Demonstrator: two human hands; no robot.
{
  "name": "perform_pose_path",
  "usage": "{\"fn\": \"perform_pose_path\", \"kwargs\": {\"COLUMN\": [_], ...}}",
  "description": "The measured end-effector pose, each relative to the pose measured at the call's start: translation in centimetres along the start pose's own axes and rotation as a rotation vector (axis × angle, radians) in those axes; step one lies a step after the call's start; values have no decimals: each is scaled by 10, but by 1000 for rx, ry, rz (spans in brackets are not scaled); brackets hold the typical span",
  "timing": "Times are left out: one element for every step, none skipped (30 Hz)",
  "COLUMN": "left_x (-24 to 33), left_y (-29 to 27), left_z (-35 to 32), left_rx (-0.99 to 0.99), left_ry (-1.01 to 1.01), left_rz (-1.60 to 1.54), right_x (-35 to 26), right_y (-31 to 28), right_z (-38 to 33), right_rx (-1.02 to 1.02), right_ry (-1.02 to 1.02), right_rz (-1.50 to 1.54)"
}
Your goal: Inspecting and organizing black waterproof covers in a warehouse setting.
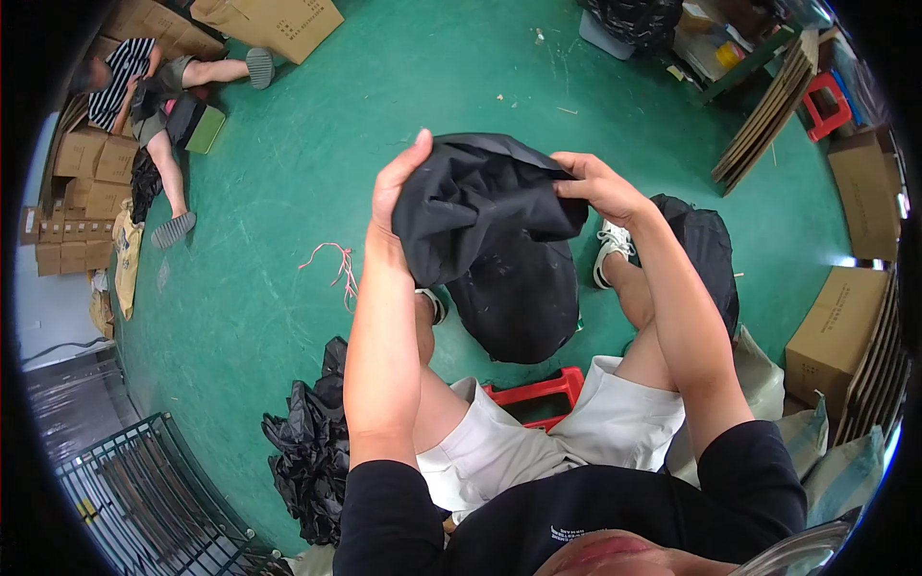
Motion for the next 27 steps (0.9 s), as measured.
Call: {"fn": "perform_pose_path", "kwargs": {"left_x": [-3,-6,-7,-7,-7,-5,-4,3,10,17,25,29,32,32,33,34,35,33,35,37,38,40,40,40,39,39,37], "left_y": [-3,-7,-11,-11,-8,-4,0,5,7,-2,-8,-14,-23,-26,-34,-44,-44,-45,-47,-46,-43,-39,-35,-32,-31,-31,-30], "left_z": [4,8,10,9,8,8,7,6,5,6,6,5,2,1,1,2,3,4,4,3,2,2,1,2,4,5,7], "left_rx": [0,31,62,62,41,19,20,14,8,8,19,31,109,110,166,222,249,252,309,363,368,369,361,352,342,342,336], "left_ry": [-1,11,23,22,40,58,55,102,149,148,132,116,85,86,75,65,124,124,182,237,260,261,263,264,262,263,265], "left_rz": [0,53,105,106,158,210,209,268,326,327,432,537,671,671,804,935,1008,1007,958,908,817,816,690,565,529,529,485], "right_x": [-5,-5,-4,-2,3,4,4,0,-7,-9,-13,-16,-17,-18,-19,-20,-19,-16,-11,-6,-4,3,6,4,4,2,0], "right_y": [6,9,8,6,5,2,0,0,0,-1,-2,-4,-5,-4,-3,-1,2,2,4,5,3,-3,-7,-3,-3,-2,-1], "right_z": [1,3,4,5,10,10,10,9,9,7,4,2,1,-1,-3,-4,-4,-3,-2,-2,-1,1,2,4,6,6,5], "right_rx": [31,31,87,142,98,101,107,113,114,115,98,80,76,19,-39,-96,-162,-164,-192,-217,-217,-118,-19,-19,63,141,140], "right_ry": [-39,-39,-35,-31,24,26,17,6,-21,-22,-52,-83,-84,-95,-106,-117,-99,-97,-63,-30,-28,33,93,94,98,101,101], "right_rz": [19,20,45,70,102,104,215,325,423,425,528,631,633,642,651,659,619,620,592,564,563,471,377,375,373,370,369]}}
Point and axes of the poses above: each hand's wrist, its own z-axis towards the middle knuckle, its own y-axis out of the palm, x = y × z, the point moved 6 cm from there along z, towards the middle knuckle, and after that the axes turned 1 degree about y, right-handed, at the moved point
